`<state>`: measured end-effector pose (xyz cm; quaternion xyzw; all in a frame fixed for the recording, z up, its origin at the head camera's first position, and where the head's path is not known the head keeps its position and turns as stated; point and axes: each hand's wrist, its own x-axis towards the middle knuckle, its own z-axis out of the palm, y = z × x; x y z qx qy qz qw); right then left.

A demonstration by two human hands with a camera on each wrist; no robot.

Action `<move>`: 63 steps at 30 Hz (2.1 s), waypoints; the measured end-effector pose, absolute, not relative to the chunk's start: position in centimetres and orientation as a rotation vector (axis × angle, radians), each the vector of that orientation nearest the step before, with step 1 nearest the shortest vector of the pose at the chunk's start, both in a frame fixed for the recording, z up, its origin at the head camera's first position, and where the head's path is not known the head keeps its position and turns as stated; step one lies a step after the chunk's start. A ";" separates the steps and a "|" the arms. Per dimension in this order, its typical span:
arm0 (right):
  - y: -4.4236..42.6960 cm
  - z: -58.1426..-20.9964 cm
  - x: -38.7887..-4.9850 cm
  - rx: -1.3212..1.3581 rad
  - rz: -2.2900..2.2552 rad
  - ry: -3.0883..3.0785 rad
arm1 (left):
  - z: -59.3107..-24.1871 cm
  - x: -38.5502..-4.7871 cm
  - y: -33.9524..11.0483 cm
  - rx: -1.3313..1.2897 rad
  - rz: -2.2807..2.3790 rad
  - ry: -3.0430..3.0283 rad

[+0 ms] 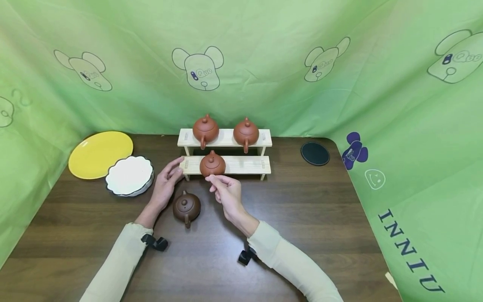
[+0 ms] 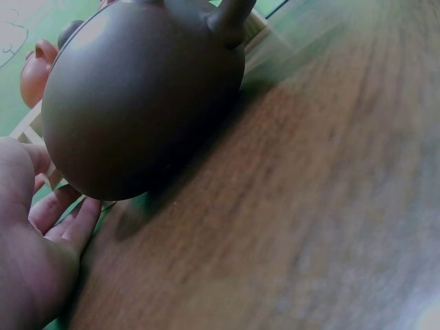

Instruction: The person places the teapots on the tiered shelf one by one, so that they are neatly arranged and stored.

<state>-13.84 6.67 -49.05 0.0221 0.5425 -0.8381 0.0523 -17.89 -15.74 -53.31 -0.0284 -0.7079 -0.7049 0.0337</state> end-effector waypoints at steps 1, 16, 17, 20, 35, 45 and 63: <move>6.6 -49.1 -13.9 0.065 -2.549 1.657 | -53.3 -17.9 -15.7 -0.088 -2.168 -2.176; 5.9 -48.9 -15.3 0.077 -2.501 1.762 | -53.3 -17.9 -15.7 -0.084 -2.166 -2.165; 5.9 -48.9 -15.4 0.075 -2.501 1.761 | -53.3 -17.9 -15.7 -0.086 -2.169 -2.161; 5.7 -49.0 -15.7 0.072 -2.507 1.753 | -53.4 -18.0 -15.8 -0.086 -2.162 -2.158; 5.7 -49.0 -17.0 0.087 -2.480 1.778 | -53.3 -18.0 -15.7 -0.081 -2.150 -2.169; 6.0 -48.9 -17.3 0.077 -2.435 1.758 | -53.3 -18.0 -15.7 -0.074 -2.152 -2.174; 6.6 -49.2 -17.2 0.109 -2.477 1.697 | -53.4 -18.0 -15.8 -0.089 -2.156 -2.163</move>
